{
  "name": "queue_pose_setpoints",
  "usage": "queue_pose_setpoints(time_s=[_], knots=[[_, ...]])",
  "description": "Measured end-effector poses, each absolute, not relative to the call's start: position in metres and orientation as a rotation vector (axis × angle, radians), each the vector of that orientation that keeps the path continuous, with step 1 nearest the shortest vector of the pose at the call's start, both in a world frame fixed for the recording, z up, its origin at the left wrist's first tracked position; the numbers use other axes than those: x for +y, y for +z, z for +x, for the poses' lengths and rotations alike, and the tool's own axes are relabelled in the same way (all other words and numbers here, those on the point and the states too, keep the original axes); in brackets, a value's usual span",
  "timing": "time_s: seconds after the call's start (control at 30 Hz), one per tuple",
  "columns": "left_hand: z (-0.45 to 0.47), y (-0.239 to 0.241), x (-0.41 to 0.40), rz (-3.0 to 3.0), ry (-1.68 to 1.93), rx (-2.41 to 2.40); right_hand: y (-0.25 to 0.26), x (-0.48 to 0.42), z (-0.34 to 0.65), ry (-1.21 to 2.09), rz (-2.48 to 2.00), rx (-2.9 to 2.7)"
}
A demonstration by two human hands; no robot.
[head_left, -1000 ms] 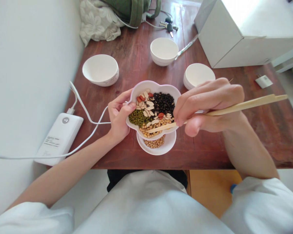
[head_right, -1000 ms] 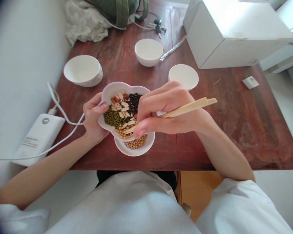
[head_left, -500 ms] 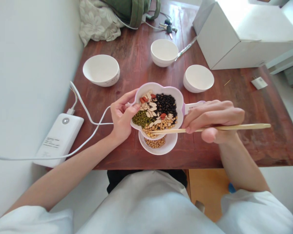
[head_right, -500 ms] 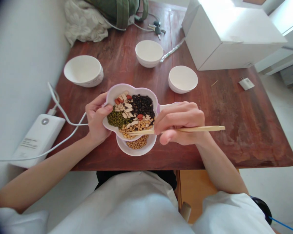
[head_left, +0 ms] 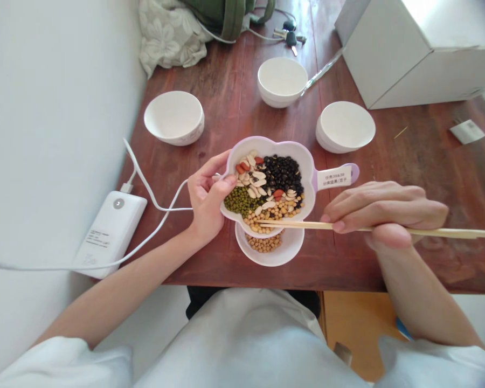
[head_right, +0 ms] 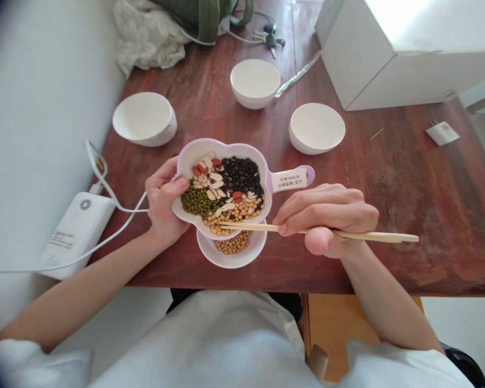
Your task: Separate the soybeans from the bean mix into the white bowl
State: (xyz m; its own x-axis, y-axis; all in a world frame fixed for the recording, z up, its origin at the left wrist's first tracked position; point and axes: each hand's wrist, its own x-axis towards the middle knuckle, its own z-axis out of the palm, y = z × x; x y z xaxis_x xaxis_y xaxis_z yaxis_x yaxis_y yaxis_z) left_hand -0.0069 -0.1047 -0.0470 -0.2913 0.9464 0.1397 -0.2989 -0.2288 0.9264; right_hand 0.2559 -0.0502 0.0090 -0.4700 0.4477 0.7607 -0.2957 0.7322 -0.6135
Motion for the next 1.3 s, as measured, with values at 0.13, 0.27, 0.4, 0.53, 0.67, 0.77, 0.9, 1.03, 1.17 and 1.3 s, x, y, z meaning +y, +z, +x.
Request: queue_pose_setpoints(time_s=[0.13,0.27,0.4,0.53,0.67,0.77,0.9,1.03,1.17,1.3], knots=[[-0.008,-0.046,-0.106,0.928,1.66,1.068,0.008,-0.057,0.247,0.859,-0.251,-1.763],[-0.008,-0.044,-0.106,0.932,1.673,1.103,0.007,-0.059,0.244,0.89,-0.272,-1.73],[-0.008,-0.046,-0.107,0.934,1.67,1.126,0.006,-0.057,0.248,0.922,-0.234,-1.789],[-0.009,-0.048,-0.108,0.964,1.659,1.121,0.009,-0.057,0.25,0.936,-0.242,-1.836],[-0.009,-0.048,-0.108,0.98,1.67,1.111,0.017,-0.056,0.257,0.866,-0.217,-1.945],[-0.009,-0.048,-0.109,0.984,1.674,1.1,0.02,-0.055,0.263,0.802,-0.175,-2.028],[-0.009,-0.048,-0.108,0.985,1.679,1.106,0.021,-0.055,0.265,0.796,-0.155,-2.02],[-0.007,-0.046,-0.107,0.986,1.735,1.104,0.022,-0.056,0.263,0.808,-0.147,-2.039],[-0.006,-0.045,-0.107,0.984,1.746,1.1,0.022,-0.055,0.264,0.821,-0.133,-2.072],[-0.007,-0.045,-0.108,0.991,1.737,1.119,0.025,-0.056,0.265,0.822,-0.154,-2.071]])
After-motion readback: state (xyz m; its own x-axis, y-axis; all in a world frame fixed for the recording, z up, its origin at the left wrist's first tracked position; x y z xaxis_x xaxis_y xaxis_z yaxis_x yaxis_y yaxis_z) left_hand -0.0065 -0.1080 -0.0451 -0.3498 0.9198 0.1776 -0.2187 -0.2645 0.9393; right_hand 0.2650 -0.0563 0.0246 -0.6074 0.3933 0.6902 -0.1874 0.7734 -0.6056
